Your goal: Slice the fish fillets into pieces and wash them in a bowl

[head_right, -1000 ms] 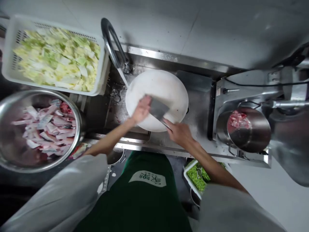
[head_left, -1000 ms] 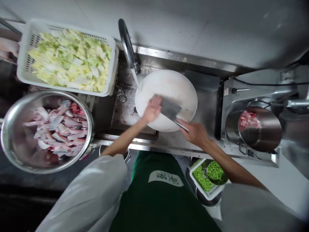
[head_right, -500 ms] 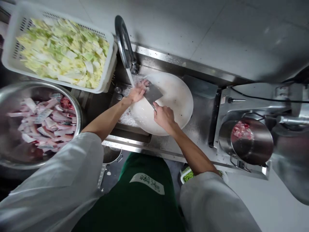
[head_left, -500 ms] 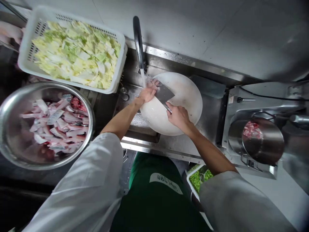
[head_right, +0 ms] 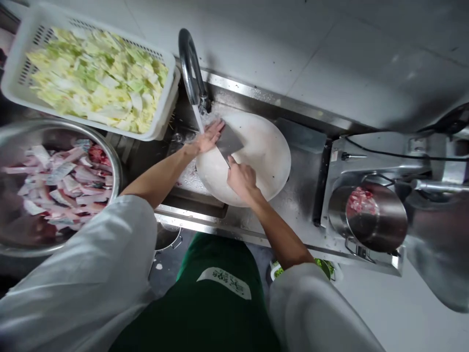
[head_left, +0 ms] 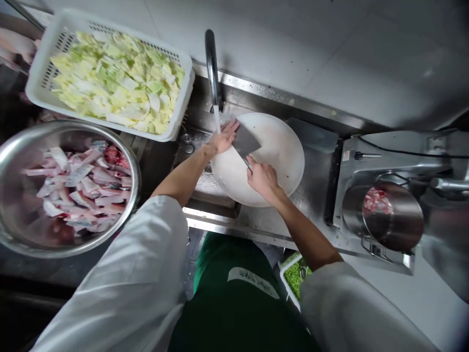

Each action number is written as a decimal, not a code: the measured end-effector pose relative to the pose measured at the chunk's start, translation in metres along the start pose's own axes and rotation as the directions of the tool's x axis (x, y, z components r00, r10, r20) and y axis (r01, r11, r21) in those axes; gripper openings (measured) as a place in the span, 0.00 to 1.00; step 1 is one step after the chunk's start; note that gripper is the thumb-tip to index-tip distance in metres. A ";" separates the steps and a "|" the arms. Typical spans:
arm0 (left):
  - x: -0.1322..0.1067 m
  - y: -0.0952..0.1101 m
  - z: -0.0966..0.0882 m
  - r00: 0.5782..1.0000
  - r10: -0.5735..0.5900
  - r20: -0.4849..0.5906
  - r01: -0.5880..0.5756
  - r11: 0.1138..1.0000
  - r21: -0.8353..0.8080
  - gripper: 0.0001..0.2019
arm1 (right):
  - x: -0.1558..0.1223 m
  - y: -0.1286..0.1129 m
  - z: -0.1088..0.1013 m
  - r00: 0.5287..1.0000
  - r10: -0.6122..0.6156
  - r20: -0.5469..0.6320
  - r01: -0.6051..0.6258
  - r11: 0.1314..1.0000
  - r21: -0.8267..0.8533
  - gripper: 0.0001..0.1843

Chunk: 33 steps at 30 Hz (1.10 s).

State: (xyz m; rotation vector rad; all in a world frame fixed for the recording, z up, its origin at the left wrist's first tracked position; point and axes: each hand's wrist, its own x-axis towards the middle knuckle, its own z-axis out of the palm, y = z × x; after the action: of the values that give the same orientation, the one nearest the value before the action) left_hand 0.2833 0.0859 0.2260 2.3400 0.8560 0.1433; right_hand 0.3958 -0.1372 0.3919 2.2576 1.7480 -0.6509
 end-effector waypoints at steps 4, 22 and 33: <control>-0.071 0.071 0.057 0.997 0.067 0.039 -0.067 0.998 0.005 0.34 | -0.095 0.036 0.038 0.986 0.070 0.149 -0.060 0.996 -0.073 0.32; -0.144 0.092 -0.009 0.990 0.035 -0.134 -0.041 0.998 -0.046 0.33 | -0.010 0.103 0.027 0.980 0.149 -0.135 -0.126 0.978 0.163 0.32; -0.534 0.123 0.105 0.508 -0.836 -0.208 0.827 0.541 -0.154 0.28 | -0.033 0.045 0.073 0.951 0.301 0.069 -0.308 0.911 0.276 0.30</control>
State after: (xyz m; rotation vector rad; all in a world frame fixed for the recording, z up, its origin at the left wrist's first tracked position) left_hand -0.0356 -0.3688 0.2751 1.6227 2.0109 0.0430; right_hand 0.4164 -0.2092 0.3386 2.6233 1.3138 -0.9021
